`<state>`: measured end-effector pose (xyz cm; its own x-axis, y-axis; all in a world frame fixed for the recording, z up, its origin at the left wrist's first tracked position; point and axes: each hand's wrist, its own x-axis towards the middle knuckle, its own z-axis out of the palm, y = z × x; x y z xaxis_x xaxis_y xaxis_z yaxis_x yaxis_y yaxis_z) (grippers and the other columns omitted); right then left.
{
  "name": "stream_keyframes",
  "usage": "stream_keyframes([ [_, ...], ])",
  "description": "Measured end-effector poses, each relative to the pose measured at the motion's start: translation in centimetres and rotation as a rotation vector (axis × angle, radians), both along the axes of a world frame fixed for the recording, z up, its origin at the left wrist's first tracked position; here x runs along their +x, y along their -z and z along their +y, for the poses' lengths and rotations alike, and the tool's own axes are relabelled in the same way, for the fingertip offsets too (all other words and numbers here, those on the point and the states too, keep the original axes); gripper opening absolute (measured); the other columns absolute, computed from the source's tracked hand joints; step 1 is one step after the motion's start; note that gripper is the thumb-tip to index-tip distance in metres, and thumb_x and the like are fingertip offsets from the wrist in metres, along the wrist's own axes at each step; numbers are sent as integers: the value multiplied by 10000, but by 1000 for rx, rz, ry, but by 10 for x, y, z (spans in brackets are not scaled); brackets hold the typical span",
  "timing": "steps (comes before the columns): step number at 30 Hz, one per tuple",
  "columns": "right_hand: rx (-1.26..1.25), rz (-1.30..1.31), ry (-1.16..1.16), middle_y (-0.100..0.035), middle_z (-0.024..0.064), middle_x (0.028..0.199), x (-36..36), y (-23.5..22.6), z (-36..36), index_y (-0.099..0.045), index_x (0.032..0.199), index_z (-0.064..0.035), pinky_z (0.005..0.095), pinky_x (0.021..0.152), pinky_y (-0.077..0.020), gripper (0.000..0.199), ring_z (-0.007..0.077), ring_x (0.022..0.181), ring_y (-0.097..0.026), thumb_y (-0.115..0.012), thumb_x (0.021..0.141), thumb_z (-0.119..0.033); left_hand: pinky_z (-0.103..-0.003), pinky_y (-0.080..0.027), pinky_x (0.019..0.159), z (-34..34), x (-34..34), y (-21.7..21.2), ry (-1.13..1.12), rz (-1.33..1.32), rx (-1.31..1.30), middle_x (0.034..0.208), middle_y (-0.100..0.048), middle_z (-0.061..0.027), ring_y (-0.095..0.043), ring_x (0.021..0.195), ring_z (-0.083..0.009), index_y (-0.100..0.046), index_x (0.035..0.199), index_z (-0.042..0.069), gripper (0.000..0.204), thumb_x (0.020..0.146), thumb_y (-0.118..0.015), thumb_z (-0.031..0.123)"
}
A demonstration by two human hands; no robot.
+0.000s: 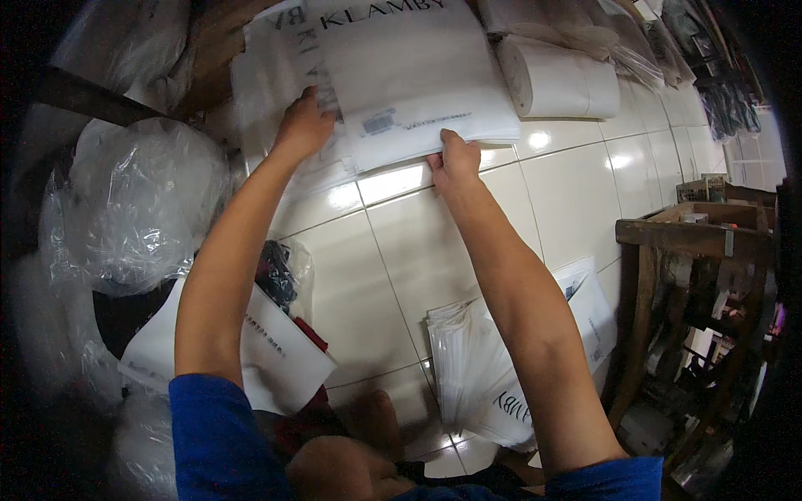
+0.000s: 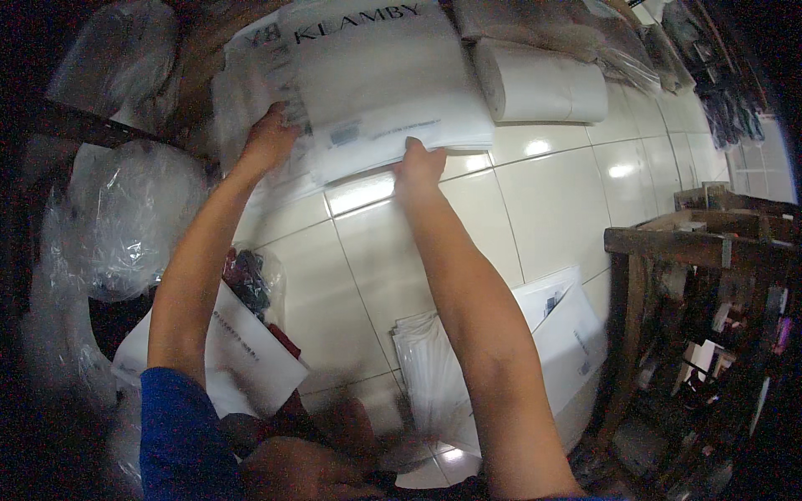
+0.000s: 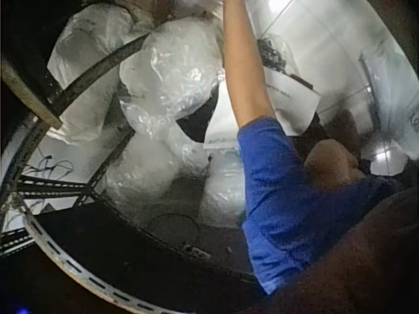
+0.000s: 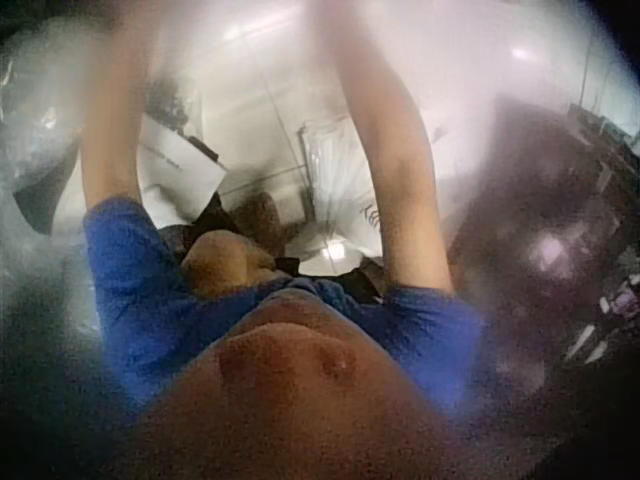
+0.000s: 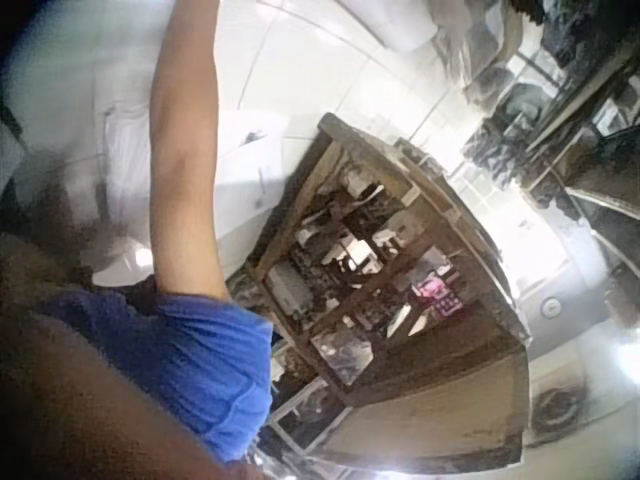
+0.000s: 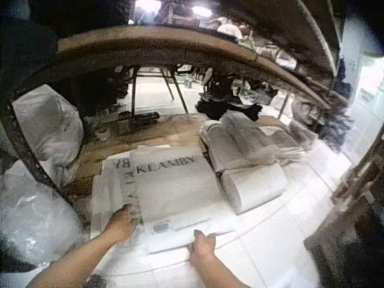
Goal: The person sits on the floor and repeatedly folds white poly mailers labeled 'KLAMBY' into compact stacks. They handle the mailers one by one, aligning edges and pressing them flat, then place the folded stacks onto a nearby wooden shelf.
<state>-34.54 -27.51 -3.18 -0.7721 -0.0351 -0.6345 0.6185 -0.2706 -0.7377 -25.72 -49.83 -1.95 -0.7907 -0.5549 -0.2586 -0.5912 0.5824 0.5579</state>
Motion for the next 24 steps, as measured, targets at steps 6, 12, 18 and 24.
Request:
stream_keyframes([
  [6,-203,16,41,-531,182,1098,-17,4,6,-436,1117,70,420,782,-582,237,308,956,-607,-513,900,15,-412,-438,1005,9,-6,11,-96,65,79,1239,-571,-293,-558,1158,-422,-440,1318,-61,585,828,-577,228],
  [12,-205,10,-10,-492,219,1183,-37,-5,8,-352,1231,28,439,796,-509,449,330,1011,-578,-586,856,-40,-393,-530,839,25,-10,-9,-416,277,682,1119,-636,-209,-619,1072,-335,-509,1222,-38,421,873,-579,187],
  [18,-225,-35,11,-502,197,1175,-6,3,6,-407,1223,71,462,906,-560,309,334,1062,-578,-488,933,1,-434,-573,875,46,-7,4,-522,217,1088,1238,-550,-197,-603,1089,-313,-439,1264,-43,326,952,-443,50],
  [24,-202,-81,80,-467,204,1234,0,-8,-15,-375,1264,72,505,949,-528,338,353,1124,-540,-447,942,-4,-512,-550,920,66,-8,16,-591,475,1346,1296,-497,-239,-583,1114,-381,-393,1288,-96,342,968,-384,24],
])
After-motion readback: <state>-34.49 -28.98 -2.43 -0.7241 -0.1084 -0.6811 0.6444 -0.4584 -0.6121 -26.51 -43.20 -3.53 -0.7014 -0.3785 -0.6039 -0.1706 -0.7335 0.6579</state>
